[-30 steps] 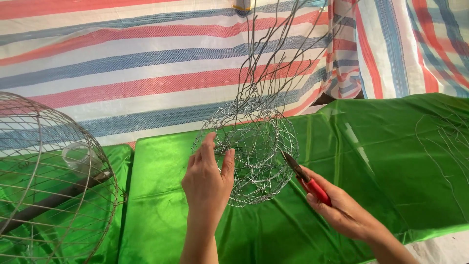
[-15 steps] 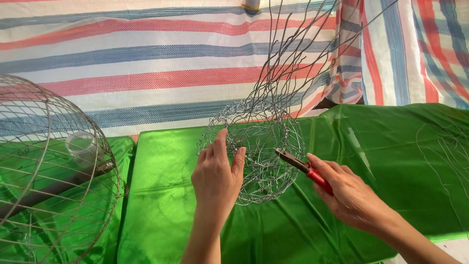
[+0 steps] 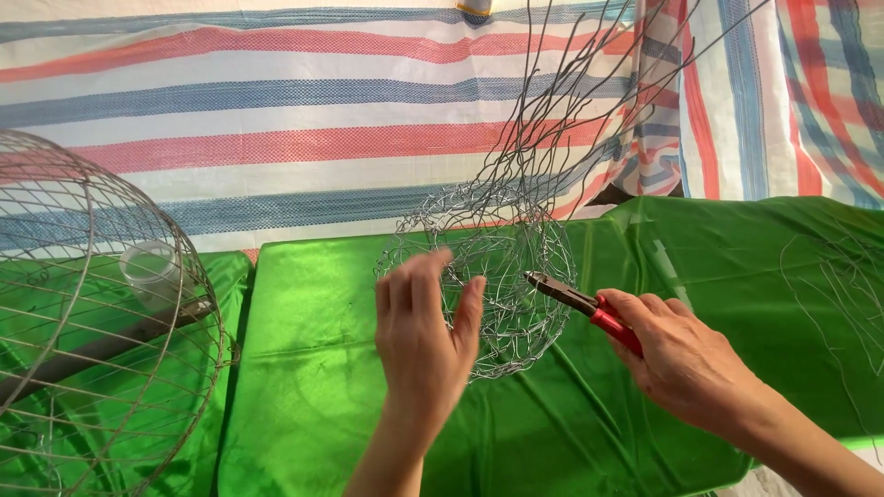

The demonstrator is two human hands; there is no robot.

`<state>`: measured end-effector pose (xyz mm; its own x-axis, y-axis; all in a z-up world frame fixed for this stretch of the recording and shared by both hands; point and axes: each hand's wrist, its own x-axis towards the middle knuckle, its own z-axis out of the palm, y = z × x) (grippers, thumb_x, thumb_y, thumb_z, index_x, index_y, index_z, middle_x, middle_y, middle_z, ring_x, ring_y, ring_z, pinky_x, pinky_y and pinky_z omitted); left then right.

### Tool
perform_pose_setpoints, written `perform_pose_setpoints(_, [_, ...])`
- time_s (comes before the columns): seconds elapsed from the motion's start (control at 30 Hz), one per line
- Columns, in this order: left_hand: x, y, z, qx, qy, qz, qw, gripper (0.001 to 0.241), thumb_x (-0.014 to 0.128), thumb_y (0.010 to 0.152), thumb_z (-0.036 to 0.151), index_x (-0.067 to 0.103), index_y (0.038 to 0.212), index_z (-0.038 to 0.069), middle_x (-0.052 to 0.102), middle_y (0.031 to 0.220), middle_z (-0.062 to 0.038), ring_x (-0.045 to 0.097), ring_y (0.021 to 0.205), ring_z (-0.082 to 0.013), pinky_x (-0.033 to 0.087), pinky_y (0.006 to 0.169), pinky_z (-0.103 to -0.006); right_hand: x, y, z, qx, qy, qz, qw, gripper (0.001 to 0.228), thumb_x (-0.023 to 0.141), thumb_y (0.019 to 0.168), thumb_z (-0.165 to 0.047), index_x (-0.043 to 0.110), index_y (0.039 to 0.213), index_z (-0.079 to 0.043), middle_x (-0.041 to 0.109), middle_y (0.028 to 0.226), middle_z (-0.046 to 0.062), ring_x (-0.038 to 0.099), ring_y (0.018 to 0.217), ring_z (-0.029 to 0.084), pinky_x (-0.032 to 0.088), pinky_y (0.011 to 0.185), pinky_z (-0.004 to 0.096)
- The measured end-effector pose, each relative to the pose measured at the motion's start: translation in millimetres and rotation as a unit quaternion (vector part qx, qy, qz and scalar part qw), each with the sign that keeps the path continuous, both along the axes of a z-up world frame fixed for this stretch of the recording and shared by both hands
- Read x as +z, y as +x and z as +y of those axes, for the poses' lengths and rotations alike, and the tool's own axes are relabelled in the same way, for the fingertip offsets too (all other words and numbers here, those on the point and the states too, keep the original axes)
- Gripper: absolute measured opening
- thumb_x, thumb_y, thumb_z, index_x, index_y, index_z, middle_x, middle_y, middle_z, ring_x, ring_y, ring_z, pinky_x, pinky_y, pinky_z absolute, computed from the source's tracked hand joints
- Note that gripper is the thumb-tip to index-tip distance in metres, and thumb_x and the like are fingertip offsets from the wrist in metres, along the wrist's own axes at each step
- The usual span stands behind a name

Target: Fabricating a wire birdcage by shaping wire mesh and trimming excess wire with pliers.

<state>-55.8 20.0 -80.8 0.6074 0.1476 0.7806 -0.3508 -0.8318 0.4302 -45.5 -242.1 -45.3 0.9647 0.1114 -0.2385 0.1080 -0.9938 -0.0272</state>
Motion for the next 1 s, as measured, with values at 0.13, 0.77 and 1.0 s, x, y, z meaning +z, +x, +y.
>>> perform_pose_setpoints(0.13, [7, -24, -28, -0.173, -0.043, -0.028, 0.984, 0.021, 0.060, 0.101, 0.022, 0.064, 0.105, 0.002, 0.069, 0.094, -0.012, 0.067, 0.077, -0.0207, 0.058, 0.063, -0.0291, -18, 1, -14, 0.018, 0.048, -0.030, 0.998, 0.048, 0.054, 0.096, -0.045, 0.046, 0.142, -0.038, 0.067, 0.115, -0.002, 0.062, 0.105, 0.026, 0.055, 0.085, 0.047])
perform_pose_setpoints(0.77, [-48, -4, -86, -0.027, 0.203, 0.104, 0.973, 0.013, 0.064, 0.099, 0.008, 0.062, 0.087, 0.004, 0.065, 0.128, -0.025, 0.056, 0.041, -0.0112, 0.056, 0.035, -0.0269, -28, -4, -19, -0.032, 0.213, 0.040, 0.976, 0.049, 0.056, 0.094, -0.037, 0.053, 0.142, -0.031, 0.074, 0.113, -0.002, 0.070, 0.096, 0.020, 0.053, 0.088, 0.033])
perform_pose_setpoints(1.0, [-58, 8, -80, -0.041, 0.194, 0.065, 0.978, 0.012, 0.065, 0.095, -0.002, 0.063, 0.085, 0.004, 0.070, 0.114, -0.021, 0.060, 0.047, -0.0110, 0.056, 0.039, -0.0238, -13, -1, -17, -0.016, 0.196, 0.046, 0.979, 0.050, 0.055, 0.095, -0.034, 0.049, 0.145, -0.029, 0.067, 0.130, -0.001, 0.071, 0.104, 0.023, 0.054, 0.090, 0.035])
